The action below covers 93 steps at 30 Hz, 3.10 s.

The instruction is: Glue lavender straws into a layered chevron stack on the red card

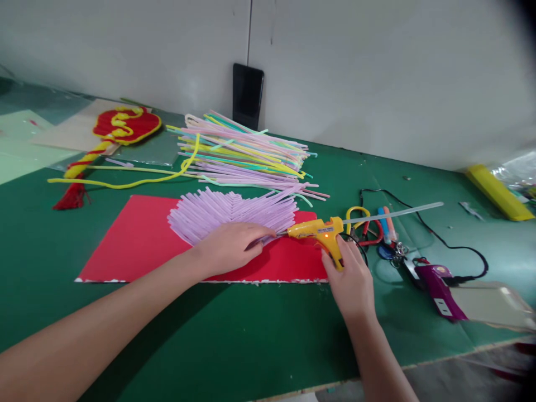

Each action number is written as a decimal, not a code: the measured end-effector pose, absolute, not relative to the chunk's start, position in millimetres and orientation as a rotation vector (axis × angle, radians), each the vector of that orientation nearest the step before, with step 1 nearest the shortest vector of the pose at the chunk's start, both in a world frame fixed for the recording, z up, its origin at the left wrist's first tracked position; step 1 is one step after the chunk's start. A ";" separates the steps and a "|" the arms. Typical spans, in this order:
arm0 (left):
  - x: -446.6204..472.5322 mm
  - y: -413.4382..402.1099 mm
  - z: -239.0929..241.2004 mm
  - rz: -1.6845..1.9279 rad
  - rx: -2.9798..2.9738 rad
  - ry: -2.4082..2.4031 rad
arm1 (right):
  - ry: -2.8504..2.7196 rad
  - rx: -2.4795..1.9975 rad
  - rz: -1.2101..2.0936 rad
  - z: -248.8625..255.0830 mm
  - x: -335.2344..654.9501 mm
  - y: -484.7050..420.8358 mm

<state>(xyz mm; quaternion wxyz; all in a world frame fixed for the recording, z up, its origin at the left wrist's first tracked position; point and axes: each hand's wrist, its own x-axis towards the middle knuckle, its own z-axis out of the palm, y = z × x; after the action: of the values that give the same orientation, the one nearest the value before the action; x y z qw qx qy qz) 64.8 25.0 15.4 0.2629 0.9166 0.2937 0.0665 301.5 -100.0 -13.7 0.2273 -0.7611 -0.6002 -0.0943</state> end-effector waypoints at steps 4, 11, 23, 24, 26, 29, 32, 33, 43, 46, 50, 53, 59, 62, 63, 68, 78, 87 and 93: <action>65.0 25.3 14.9 0.178 2.481 0.798 | -1.644 -2.115 -0.231 -14.1 302.4 -100.6; 64.9 25.2 14.8 0.183 2.481 0.799 | -1.648 -2.101 -0.220 -13.4 301.5 -100.8; 64.2 25.7 13.3 0.197 2.491 0.787 | -1.633 -2.124 -0.204 -11.3 301.2 -100.4; 64.1 25.6 13.5 0.197 2.491 0.784 | -1.630 -2.124 -0.200 -11.1 301.2 -100.5; 64.0 25.5 14.1 0.196 2.491 0.783 | -1.622 -2.119 -0.198 -11.2 301.5 -100.8; 64.5 25.4 15.0 0.190 2.488 0.789 | -1.606 -2.103 -0.209 -12.7 303.1 -101.1; 65.1 25.5 15.4 0.183 2.489 0.789 | -1.590 -2.094 -0.224 -14.5 305.1 -101.0; 65.1 25.5 15.4 0.181 2.489 0.788 | -1.587 -2.096 -0.224 -14.9 305.7 -101.0; 64.2 25.4 15.2 0.182 2.474 0.790 | -1.540 -2.152 -0.203 -12.3 305.8 -100.7; 64.3 25.6 14.7 0.180 2.472 0.789 | -1.522 -2.176 -0.200 -10.6 304.0 -100.4; 64.0 25.4 15.1 0.178 2.476 0.788 | -1.506 -2.223 -0.194 -8.1 301.8 -100.5; 64.1 25.1 16.3 0.173 2.475 0.792 | -1.484 -2.241 -0.221 -7.8 302.0 -99.9; 64.0 25.2 17.0 0.177 2.472 0.775 | -1.324 -2.271 -0.329 -9.0 312.7 -95.8; 63.3 25.1 16.1 0.176 2.480 0.773 | -1.215 -2.305 -0.321 -10.4 322.3 -94.7; 63.0 25.1 15.9 0.177 2.482 0.774 | -1.186 -2.308 -0.311 -11.6 325.3 -94.6; 61.6 24.7 15.5 0.192 2.465 0.818 | -1.131 -2.266 -0.287 -21.6 335.8 -94.6; 62.0 24.3 16.2 0.199 2.503 0.822 | -1.273 -2.197 -0.384 29.1 315.3 -91.0; 63.5 24.3 11.0 0.214 2.511 0.816 | -1.435 -1.999 0.566 22.4 281.2 -30.3; 63.9 24.2 9.5 0.197 2.510 0.824 | -1.368 -1.851 0.656 5.9 283.9 -24.6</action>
<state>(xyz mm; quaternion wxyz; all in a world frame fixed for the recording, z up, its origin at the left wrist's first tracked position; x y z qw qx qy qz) 63.9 24.2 9.5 0.2438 0.9189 0.3017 0.0723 283.9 -24.6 5.9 0.3654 -0.7200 -0.5320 0.2552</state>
